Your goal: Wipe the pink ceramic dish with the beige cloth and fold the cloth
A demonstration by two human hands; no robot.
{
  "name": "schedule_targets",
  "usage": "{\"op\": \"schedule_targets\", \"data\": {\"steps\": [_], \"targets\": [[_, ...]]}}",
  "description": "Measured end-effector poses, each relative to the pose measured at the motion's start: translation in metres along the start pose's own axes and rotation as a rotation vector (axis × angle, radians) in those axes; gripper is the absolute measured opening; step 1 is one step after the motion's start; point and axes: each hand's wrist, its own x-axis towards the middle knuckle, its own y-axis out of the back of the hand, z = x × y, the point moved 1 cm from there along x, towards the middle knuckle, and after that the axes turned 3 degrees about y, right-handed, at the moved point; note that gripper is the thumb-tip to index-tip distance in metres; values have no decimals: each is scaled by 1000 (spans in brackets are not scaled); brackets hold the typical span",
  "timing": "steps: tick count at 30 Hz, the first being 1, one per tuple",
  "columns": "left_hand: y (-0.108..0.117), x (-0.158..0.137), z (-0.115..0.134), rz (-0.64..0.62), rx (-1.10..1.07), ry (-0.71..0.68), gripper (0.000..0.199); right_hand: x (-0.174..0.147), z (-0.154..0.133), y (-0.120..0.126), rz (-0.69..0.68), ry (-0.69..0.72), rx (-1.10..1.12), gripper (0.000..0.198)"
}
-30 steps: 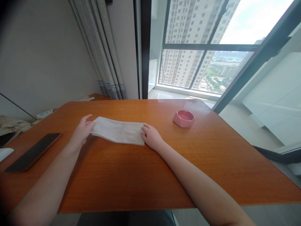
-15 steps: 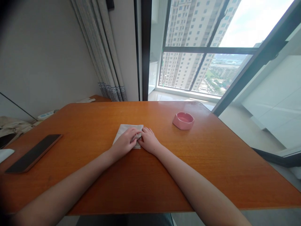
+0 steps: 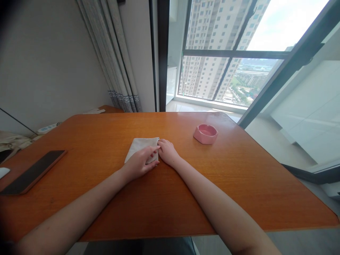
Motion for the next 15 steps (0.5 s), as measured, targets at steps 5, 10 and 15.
{"op": "schedule_targets", "data": {"steps": [5,10,15], "targets": [[20,0,-31,67,148,162,51,-6,-3,6,221,-15,38,39],[22,-7,-80,-117,369,495,62,-20,-42,0,-106,205,-102,45],[22,-13,-96,-111,356,571,66,-28,-57,17,-200,33,-205,39]]}}
